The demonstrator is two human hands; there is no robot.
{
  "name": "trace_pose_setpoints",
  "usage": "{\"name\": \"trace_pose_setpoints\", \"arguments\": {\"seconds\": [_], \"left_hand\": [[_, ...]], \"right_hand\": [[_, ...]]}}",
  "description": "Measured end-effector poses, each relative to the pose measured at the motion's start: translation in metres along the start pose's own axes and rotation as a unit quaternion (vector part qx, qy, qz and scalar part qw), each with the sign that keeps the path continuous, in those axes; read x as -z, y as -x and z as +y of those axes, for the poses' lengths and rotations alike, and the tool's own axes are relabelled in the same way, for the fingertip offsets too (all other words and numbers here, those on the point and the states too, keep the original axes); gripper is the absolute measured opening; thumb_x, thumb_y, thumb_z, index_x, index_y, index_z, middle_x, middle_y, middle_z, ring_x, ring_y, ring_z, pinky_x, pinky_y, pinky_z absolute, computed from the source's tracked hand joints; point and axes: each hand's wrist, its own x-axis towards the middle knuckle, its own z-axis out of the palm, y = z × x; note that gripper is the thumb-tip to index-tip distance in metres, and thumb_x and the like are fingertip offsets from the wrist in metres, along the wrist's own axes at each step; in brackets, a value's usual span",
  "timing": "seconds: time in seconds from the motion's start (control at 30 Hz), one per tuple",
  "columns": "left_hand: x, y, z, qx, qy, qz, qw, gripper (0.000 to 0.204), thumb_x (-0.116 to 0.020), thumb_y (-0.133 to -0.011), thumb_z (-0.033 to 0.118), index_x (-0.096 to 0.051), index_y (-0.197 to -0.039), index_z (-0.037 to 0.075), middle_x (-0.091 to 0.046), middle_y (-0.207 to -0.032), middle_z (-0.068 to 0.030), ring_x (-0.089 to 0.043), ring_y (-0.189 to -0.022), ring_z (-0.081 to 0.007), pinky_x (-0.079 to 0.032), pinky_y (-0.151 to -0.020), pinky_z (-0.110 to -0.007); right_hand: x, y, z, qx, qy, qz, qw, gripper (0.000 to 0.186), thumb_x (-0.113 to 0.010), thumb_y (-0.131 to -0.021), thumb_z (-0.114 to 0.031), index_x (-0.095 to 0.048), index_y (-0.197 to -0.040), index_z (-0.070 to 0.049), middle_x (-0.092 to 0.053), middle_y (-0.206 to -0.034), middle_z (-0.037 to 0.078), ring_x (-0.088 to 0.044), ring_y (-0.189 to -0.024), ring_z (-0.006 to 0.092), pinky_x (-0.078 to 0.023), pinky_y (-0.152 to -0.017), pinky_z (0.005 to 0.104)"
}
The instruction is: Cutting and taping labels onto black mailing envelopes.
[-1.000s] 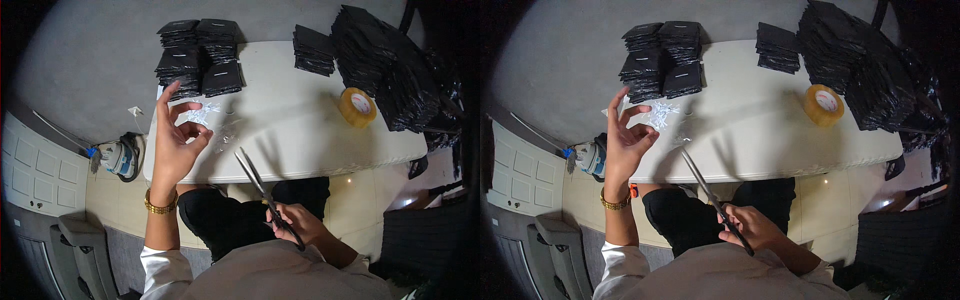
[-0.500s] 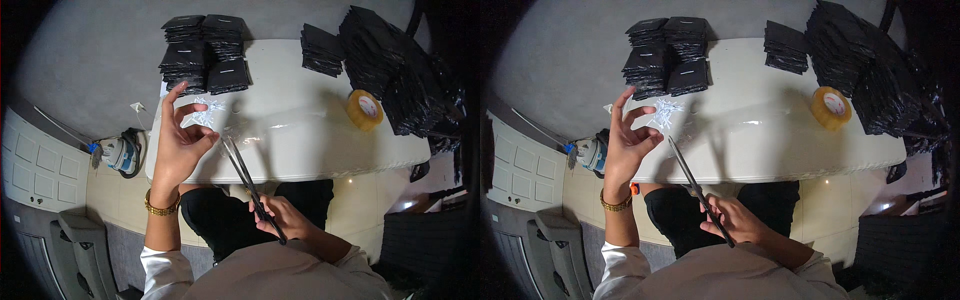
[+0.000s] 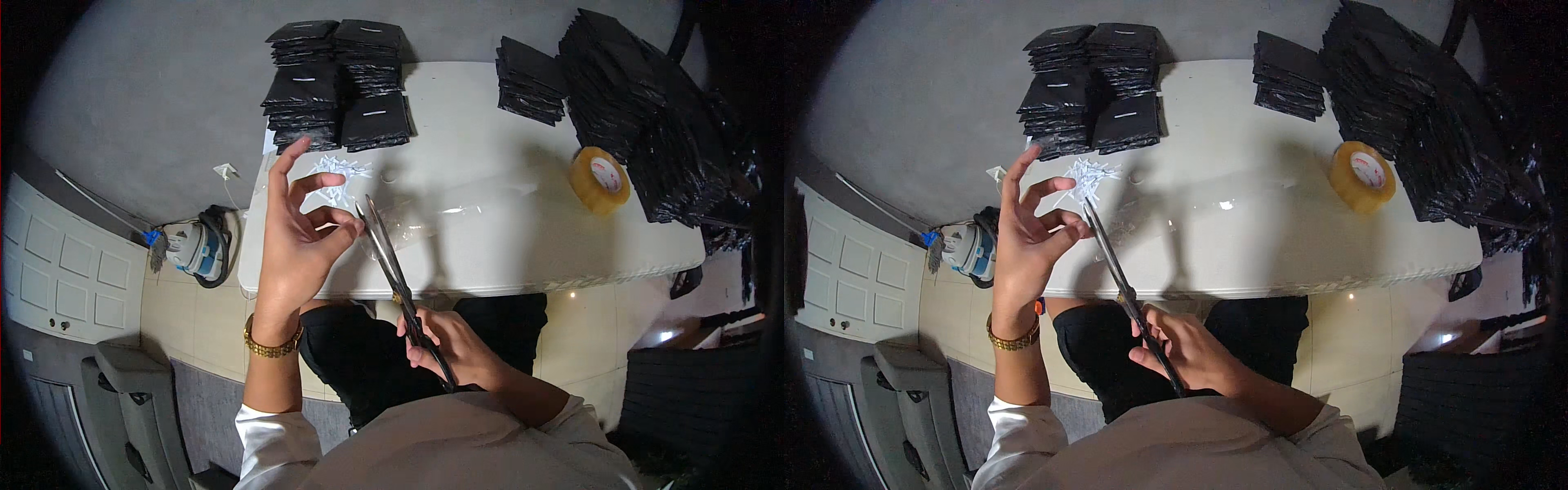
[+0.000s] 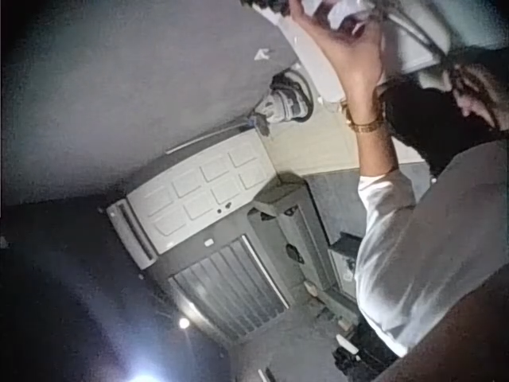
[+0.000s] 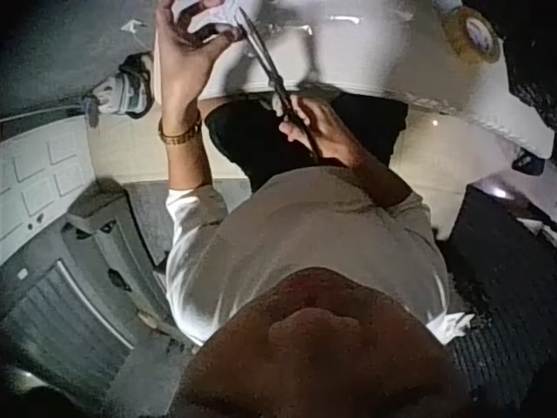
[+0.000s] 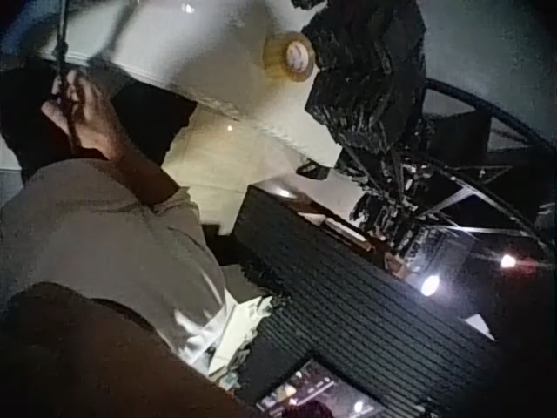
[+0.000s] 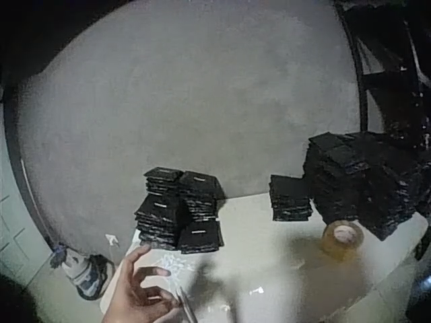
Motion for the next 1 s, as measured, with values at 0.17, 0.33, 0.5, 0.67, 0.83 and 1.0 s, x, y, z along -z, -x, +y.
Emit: {"name": "trace_pose_setpoints", "arguments": {"seconds": [0.17,0.33,0.5,0.67,0.83,1.0], "left_hand": [[-0.001,0.001,0.0,-0.008,-0.007,0.009,1.0,0.103,-0.067,-0.079,-0.025,-0.026,-0.165,0.015,-0.052,-0.132,-0.0168,-0.072,-0.093,-0.0184,-0.065,-0.09,-0.035],[-0.002,0.001,0.001,-0.008,0.001,0.006,1.0,0.101,-0.067,-0.08,-0.025,-0.026,-0.164,0.014,-0.052,-0.132,-0.0165,-0.072,-0.093,-0.0182,-0.065,-0.089,-0.035],[-0.002,0.002,0.002,-0.007,-0.001,0.005,1.0,0.1,-0.067,-0.081,-0.024,-0.027,-0.164,0.014,-0.052,-0.131,-0.0159,-0.071,-0.094,-0.0177,-0.064,-0.089,-0.034],[-0.003,0.0,0.0,-0.011,0.005,0.006,1.0,0.1,-0.068,-0.081,-0.024,-0.027,-0.164,0.013,-0.052,-0.131,-0.0153,-0.071,-0.094,-0.0176,-0.064,-0.09,-0.034],[-0.001,0.0,-0.001,-0.016,0.003,0.006,1.0,0.1,-0.067,-0.08,-0.024,-0.027,-0.164,0.013,-0.052,-0.131,-0.0151,-0.072,-0.094,-0.0178,-0.065,-0.09,-0.033],[-0.003,-0.001,-0.002,-0.02,0.006,0.006,1.0,0.099,-0.066,-0.08,-0.025,-0.027,-0.164,0.012,-0.053,-0.13,-0.0148,-0.072,-0.093,-0.0173,-0.065,-0.089,-0.033]], "right_hand": [[-0.003,-0.001,0.006,0.03,-0.018,0.006,0.999,0.025,-0.072,-0.1,-0.015,-0.055,-0.113,-0.003,-0.061,-0.083,0.005,-0.067,-0.071,0.0144,-0.055,-0.067,0.0316],[-0.002,-0.002,0.003,0.012,-0.013,0.003,1.0,0.023,-0.071,-0.101,-0.014,-0.056,-0.115,-0.003,-0.061,-0.084,0.004,-0.068,-0.07,0.0138,-0.056,-0.067,0.0319],[-0.004,-0.002,0.005,0.02,-0.017,0.019,0.999,0.024,-0.07,-0.103,-0.017,-0.057,-0.117,-0.004,-0.06,-0.084,0.004,-0.068,-0.07,0.0139,-0.057,-0.066,0.0308],[-0.004,-0.003,0.0,-0.005,-0.026,0.018,0.999,0.025,-0.071,-0.104,-0.02,-0.057,-0.118,-0.004,-0.06,-0.083,0.004,-0.068,-0.069,0.014,-0.057,-0.065,0.0302],[-0.004,-0.003,-0.003,-0.03,-0.033,0.009,0.999,0.021,-0.067,-0.106,-0.019,-0.057,-0.118,-0.004,-0.061,-0.083,0.004,-0.067,-0.067,0.0136,-0.056,-0.063,0.0302],[-0.009,-0.005,-0.001,-0.037,-0.058,0.017,0.997,0.015,-0.061,-0.11,-0.016,-0.058,-0.115,-0.002,-0.063,-0.079,0.004,-0.067,-0.062,0.0136,-0.055,-0.059,0.0306]]}}
